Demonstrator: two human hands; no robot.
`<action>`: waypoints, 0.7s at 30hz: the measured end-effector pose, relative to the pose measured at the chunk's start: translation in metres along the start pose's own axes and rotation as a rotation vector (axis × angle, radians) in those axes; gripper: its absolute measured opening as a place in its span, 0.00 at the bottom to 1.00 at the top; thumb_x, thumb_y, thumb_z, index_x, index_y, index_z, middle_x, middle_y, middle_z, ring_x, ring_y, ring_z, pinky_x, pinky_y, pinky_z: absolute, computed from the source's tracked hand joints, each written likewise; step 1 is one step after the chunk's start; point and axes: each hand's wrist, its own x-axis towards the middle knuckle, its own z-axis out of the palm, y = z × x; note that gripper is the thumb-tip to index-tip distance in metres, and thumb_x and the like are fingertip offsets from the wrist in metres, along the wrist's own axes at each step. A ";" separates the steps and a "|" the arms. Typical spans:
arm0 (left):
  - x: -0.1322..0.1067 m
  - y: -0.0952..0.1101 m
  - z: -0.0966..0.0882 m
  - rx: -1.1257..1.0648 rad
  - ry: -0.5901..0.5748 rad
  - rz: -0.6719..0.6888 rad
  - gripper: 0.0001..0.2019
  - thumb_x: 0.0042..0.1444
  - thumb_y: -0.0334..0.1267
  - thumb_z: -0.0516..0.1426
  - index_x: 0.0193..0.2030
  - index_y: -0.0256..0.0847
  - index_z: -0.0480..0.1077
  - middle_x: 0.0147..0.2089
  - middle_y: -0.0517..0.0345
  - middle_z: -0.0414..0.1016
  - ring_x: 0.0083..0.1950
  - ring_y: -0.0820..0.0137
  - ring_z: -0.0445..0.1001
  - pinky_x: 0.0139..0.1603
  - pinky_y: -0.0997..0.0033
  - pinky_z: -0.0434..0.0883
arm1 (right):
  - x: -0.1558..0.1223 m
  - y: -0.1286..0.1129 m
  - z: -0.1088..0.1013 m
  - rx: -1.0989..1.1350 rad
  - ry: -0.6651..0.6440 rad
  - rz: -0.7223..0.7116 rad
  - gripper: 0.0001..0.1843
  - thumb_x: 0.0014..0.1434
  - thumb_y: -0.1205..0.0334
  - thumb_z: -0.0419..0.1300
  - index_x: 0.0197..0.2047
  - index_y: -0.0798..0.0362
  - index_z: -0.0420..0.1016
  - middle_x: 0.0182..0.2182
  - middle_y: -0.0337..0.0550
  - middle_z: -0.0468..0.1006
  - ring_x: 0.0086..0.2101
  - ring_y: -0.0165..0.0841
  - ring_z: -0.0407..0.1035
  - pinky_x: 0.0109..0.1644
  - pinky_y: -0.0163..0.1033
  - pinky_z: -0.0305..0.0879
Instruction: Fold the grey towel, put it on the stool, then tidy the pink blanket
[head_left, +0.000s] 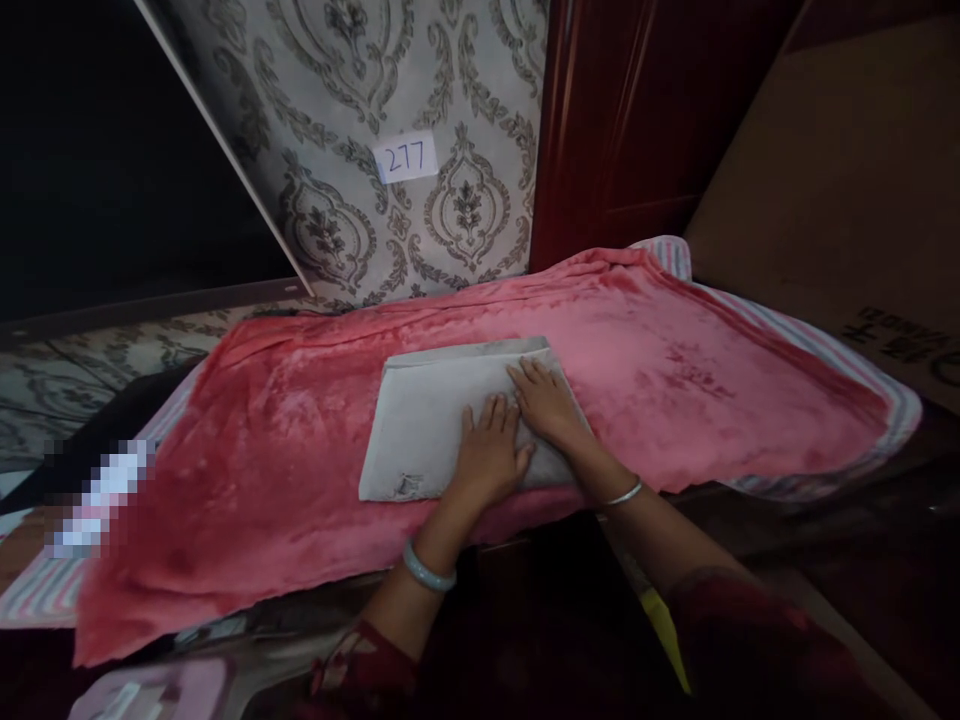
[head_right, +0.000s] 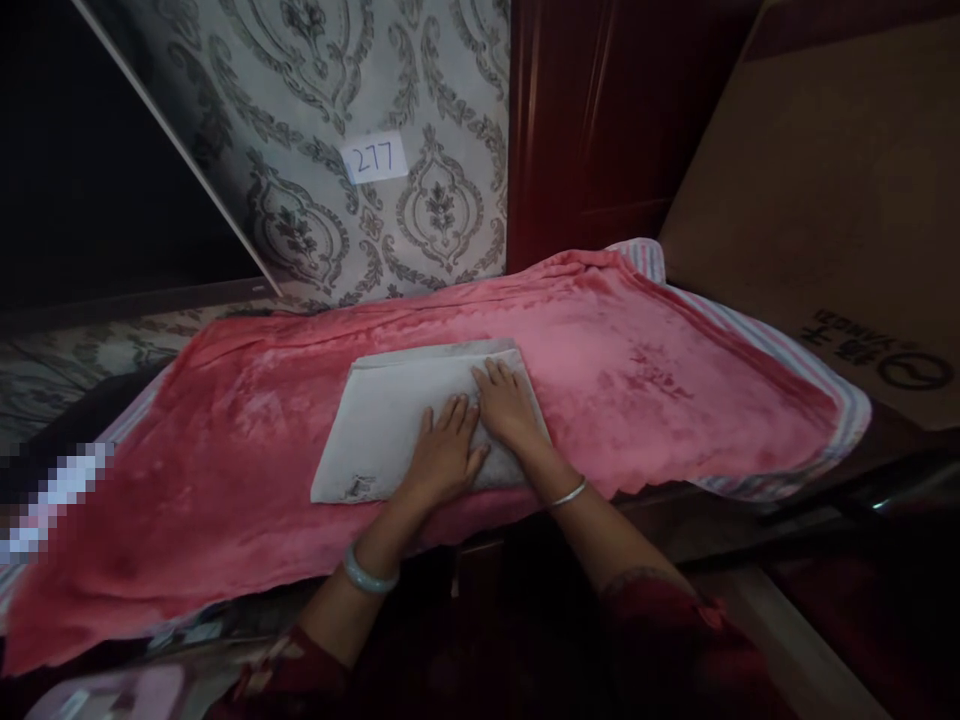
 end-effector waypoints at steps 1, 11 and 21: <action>-0.001 0.000 0.003 0.003 -0.001 -0.009 0.33 0.68 0.50 0.45 0.75 0.34 0.53 0.77 0.39 0.48 0.78 0.51 0.45 0.74 0.34 0.43 | -0.003 0.000 0.002 -0.003 0.009 -0.002 0.30 0.70 0.64 0.44 0.74 0.51 0.56 0.73 0.48 0.50 0.71 0.45 0.43 0.72 0.55 0.44; -0.040 -0.086 -0.012 0.074 0.055 -0.307 0.34 0.67 0.54 0.48 0.74 0.36 0.56 0.77 0.39 0.48 0.78 0.51 0.46 0.75 0.42 0.46 | -0.004 -0.001 0.002 0.018 0.016 0.009 0.30 0.70 0.63 0.44 0.73 0.51 0.57 0.73 0.48 0.51 0.71 0.44 0.45 0.72 0.55 0.44; -0.050 -0.163 -0.027 -0.194 0.251 -0.517 0.31 0.62 0.46 0.54 0.69 0.31 0.61 0.64 0.36 0.70 0.66 0.50 0.69 0.66 0.51 0.67 | 0.006 0.021 0.002 0.169 0.188 0.111 0.33 0.65 0.60 0.54 0.72 0.57 0.60 0.72 0.54 0.52 0.71 0.47 0.44 0.72 0.53 0.46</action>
